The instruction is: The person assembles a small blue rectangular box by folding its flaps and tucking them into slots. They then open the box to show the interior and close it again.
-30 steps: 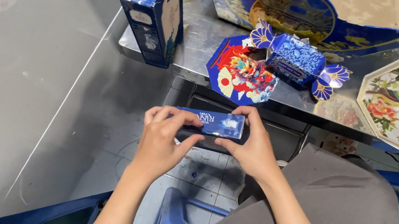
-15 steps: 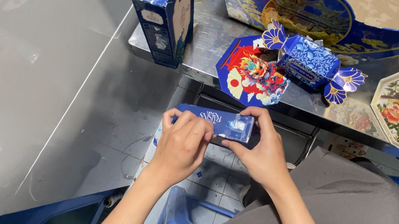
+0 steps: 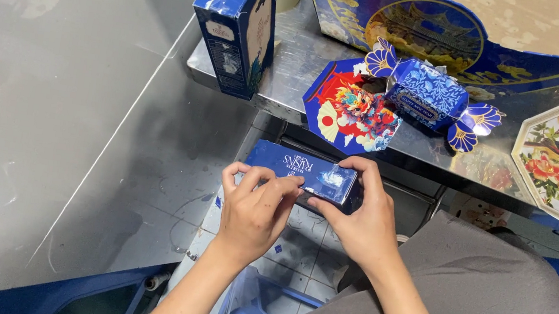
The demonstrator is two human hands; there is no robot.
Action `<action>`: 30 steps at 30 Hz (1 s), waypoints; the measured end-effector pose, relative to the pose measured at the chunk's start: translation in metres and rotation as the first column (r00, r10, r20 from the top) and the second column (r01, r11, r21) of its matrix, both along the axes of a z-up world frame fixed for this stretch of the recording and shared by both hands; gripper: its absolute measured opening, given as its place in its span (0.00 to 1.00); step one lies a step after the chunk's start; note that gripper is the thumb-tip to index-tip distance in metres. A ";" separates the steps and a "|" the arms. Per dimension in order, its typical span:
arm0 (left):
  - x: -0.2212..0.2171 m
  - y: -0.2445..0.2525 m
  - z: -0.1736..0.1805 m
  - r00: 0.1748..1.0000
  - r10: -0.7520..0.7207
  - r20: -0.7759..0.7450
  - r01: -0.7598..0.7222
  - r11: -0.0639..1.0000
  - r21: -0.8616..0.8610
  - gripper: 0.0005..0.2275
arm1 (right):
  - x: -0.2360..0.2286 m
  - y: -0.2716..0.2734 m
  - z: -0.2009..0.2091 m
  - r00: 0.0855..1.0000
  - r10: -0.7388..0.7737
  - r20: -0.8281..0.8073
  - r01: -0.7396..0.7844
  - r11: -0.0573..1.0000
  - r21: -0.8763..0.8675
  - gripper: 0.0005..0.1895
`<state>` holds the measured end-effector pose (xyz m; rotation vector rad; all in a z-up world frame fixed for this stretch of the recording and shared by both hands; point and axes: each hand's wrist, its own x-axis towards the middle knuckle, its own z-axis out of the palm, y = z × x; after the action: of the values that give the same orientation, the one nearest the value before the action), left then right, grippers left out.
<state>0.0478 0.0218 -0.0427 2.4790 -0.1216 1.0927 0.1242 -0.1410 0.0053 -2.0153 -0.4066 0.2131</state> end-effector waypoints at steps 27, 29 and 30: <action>-0.031 -0.028 0.040 0.875 -0.012 -0.484 -0.152 0.942 -0.299 0.06 | -0.017 -0.024 0.005 0.994 -0.019 0.104 0.032 0.992 -0.126 0.35; -0.034 -0.025 0.040 0.885 0.028 -0.465 -0.147 0.964 -0.220 0.08 | -0.021 -0.025 0.011 0.997 -0.036 0.072 0.041 0.996 -0.075 0.35; -0.033 -0.025 0.037 0.933 0.061 -0.356 -0.126 0.978 -0.163 0.07 | -0.021 -0.026 0.012 0.997 -0.045 0.060 0.048 0.998 -0.038 0.36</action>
<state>0.0145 -0.0037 -0.0053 2.4836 0.1981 0.6469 0.1028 -0.1673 0.0176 -2.0716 -0.3951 0.1333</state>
